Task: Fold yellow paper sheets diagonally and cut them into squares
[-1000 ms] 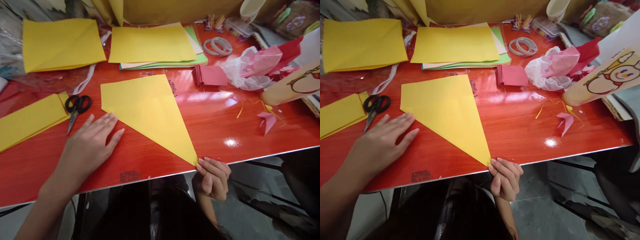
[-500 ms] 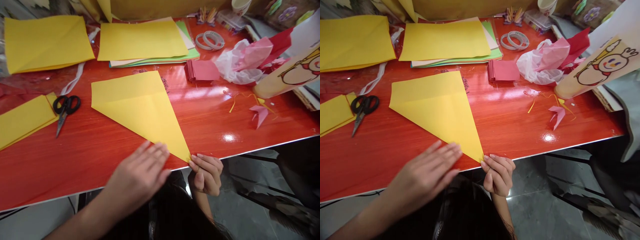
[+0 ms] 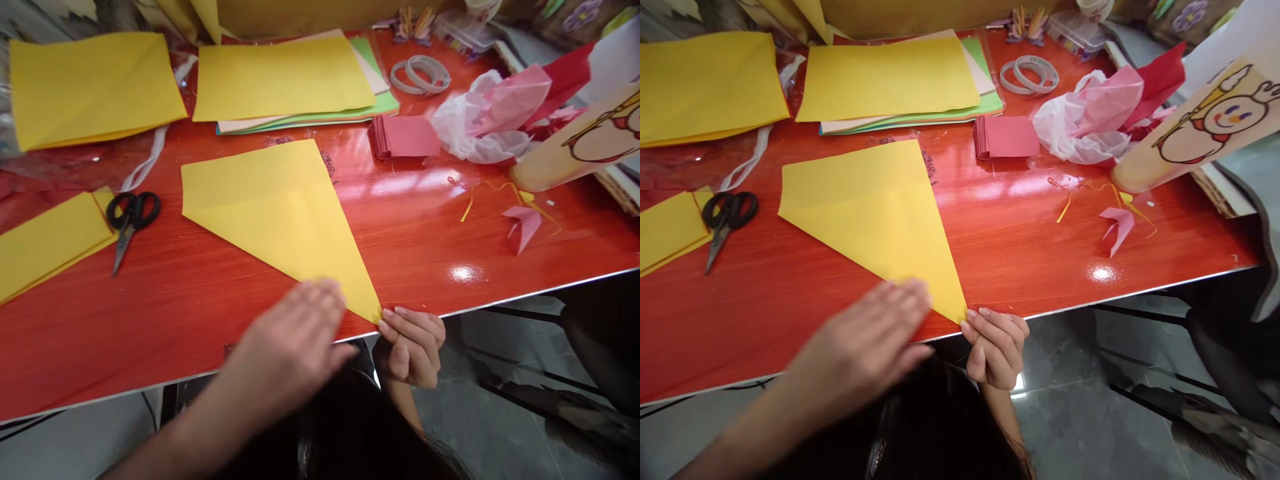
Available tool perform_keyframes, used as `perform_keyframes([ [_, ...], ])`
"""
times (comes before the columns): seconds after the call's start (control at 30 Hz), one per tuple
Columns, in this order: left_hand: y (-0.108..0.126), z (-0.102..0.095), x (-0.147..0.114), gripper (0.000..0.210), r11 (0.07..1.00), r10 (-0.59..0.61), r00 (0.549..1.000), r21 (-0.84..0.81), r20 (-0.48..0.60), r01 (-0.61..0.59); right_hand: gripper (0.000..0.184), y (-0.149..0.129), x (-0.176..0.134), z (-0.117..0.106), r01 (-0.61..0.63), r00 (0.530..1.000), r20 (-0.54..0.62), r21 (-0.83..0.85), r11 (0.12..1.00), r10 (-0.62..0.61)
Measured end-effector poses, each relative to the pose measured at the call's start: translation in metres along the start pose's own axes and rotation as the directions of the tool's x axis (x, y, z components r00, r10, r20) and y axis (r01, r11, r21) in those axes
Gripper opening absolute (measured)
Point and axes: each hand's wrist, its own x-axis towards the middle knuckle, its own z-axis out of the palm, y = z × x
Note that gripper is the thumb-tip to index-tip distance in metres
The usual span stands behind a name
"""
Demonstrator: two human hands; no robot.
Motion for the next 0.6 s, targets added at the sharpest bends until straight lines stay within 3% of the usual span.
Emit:
perform_keyframes([
  [0.1, 0.040, 0.007, 0.012, 0.052, 0.998, 0.058, 0.997, 0.018, -0.045, -0.057, 0.017, 0.002, 0.004, 0.001, 0.010, 0.999, 0.030, -0.017, 1.000, -0.009],
  [0.2, 0.039, 0.006, 0.009, 0.050, 0.999, 0.028, 0.999, 0.036, -0.039, -0.026, 0.019, 0.005, 0.003, -0.001, 0.056, 0.998, -0.012, -0.011, 0.998, -0.056],
  [0.33, -0.014, -0.006, -0.009, 0.046, 0.998, -0.024, 1.000, 0.061, 0.004, 0.024, 0.024, 0.008, 0.001, -0.005, 0.167, 0.977, -0.146, 0.064, 0.984, -0.157],
  [0.43, -0.067, -0.014, -0.030, 0.054, 0.979, -0.161, 0.986, 0.134, 0.053, 0.153, 0.024, 0.007, 0.002, -0.003, 0.149, 0.978, -0.163, 0.089, 0.985, -0.133],
  [0.53, -0.113, -0.018, -0.051, 0.059, 0.932, -0.342, 0.932, 0.170, 0.125, 0.319, 0.024, 0.005, 0.004, 0.000, 0.143, 0.972, -0.201, 0.087, 0.986, -0.123],
  [0.6, -0.131, -0.019, -0.059, 0.060, 0.892, -0.440, 0.890, 0.168, 0.119, 0.419, 0.022, 0.005, 0.003, 0.000, 0.149, 0.971, -0.202, 0.076, 0.986, -0.131],
])
